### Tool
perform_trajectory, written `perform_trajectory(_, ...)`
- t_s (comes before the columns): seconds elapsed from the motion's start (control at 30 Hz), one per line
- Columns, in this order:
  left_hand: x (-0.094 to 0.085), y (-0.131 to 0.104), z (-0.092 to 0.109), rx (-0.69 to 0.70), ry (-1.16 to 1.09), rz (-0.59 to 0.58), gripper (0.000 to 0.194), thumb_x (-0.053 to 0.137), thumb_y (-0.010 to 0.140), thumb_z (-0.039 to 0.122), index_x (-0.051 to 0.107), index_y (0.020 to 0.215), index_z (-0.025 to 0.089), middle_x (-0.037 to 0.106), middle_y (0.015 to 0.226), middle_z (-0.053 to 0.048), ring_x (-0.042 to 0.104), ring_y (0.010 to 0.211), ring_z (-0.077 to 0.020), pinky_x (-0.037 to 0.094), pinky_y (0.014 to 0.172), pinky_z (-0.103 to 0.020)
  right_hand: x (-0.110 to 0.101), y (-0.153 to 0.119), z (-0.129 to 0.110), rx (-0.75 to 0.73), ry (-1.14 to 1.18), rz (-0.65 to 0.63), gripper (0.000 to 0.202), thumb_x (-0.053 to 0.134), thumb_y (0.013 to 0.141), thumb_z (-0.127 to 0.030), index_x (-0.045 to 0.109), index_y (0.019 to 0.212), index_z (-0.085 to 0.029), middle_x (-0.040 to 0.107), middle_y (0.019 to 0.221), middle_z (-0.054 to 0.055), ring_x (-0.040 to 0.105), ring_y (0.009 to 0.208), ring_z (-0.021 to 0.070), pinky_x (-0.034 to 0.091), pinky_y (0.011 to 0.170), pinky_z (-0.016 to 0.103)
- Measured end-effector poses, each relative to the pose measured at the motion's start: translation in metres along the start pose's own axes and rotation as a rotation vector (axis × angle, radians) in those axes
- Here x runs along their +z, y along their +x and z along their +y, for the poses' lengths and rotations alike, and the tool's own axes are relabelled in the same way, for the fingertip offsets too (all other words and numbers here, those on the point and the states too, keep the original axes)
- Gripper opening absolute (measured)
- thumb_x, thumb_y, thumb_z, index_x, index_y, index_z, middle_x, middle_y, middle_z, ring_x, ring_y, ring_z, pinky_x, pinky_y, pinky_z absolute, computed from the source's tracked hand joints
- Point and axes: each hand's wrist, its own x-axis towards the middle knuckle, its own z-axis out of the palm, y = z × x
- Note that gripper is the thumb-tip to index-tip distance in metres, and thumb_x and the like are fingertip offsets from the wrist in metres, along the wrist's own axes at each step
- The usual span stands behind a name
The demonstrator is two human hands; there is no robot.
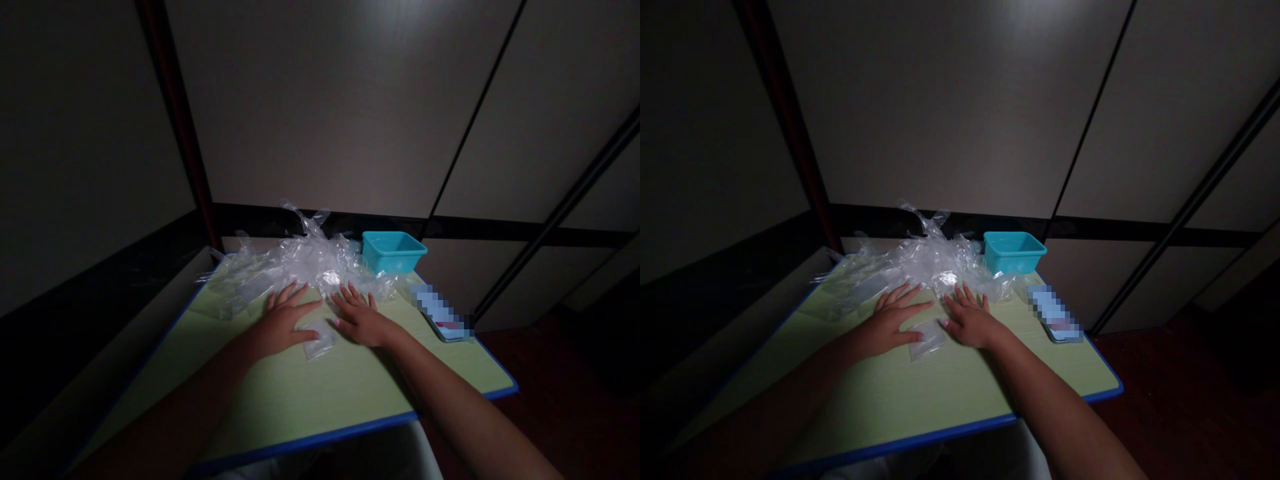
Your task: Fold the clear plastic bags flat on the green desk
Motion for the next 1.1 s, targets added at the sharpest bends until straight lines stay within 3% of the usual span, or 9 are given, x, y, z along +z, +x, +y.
perform_trajectory(0.17,0.005,0.0,0.003,0.021,0.03,0.136,0.046,0.059,0.074,0.049,0.056,0.113,0.026,0.033,0.143,-0.008,0.016,0.135,-0.0297,0.017,0.105,-0.049,0.005,-0.001,-0.018,-0.092,-0.035,0.008,0.076,0.033,0.085,-0.06,0.003,0.144,-0.022,-0.008,0.149,0.011,-0.012,0.136,0.0267,-0.009,0.099,0.062)
perform_trajectory(0.23,0.009,0.002,0.005,0.003,0.034,0.218,0.039,0.056,0.076,0.046,0.056,0.107,0.022,0.037,0.14,-0.009,0.019,0.133,-0.0276,0.019,0.106,-0.046,0.007,-0.001,-0.026,-0.109,-0.051,0.009,0.083,0.034,0.083,-0.064,0.0,0.144,-0.02,-0.007,0.15,0.011,-0.012,0.136,0.0271,-0.009,0.1,0.061)
perform_trajectory(0.33,0.017,0.004,0.009,-0.042,0.04,0.283,0.042,0.052,0.079,0.045,0.051,0.114,0.021,0.035,0.14,-0.011,0.018,0.133,-0.0278,0.016,0.106,-0.048,0.009,0.001,-0.032,-0.116,-0.071,-0.013,0.092,0.038,0.079,-0.067,-0.003,0.144,-0.017,-0.007,0.15,0.011,-0.012,0.136,0.0289,-0.009,0.1,0.062)
perform_trajectory(0.83,0.024,0.01,0.02,-0.081,0.025,0.199,0.092,0.068,0.057,0.06,0.034,0.136,0.025,0.019,0.148,-0.011,0.01,0.135,-0.0337,0.006,0.106,-0.055,0.012,0.004,-0.03,-0.075,-0.063,-0.065,0.102,0.038,0.074,-0.073,-0.005,0.144,-0.014,-0.012,0.148,0.012,-0.012,0.136,0.0289,-0.012,0.099,0.061)
perform_trajectory(1.1,0.028,0.012,0.021,-0.077,0.06,0.265,0.09,0.07,0.06,0.055,0.034,0.136,0.024,0.022,0.147,-0.012,0.014,0.134,-0.0351,0.011,0.105,-0.056,0.009,0.004,-0.033,-0.034,-0.075,-0.128,0.104,0.037,0.07,-0.077,-0.008,0.143,-0.019,-0.015,0.148,0.01,-0.014,0.135,0.0306,-0.012,0.099,0.061)
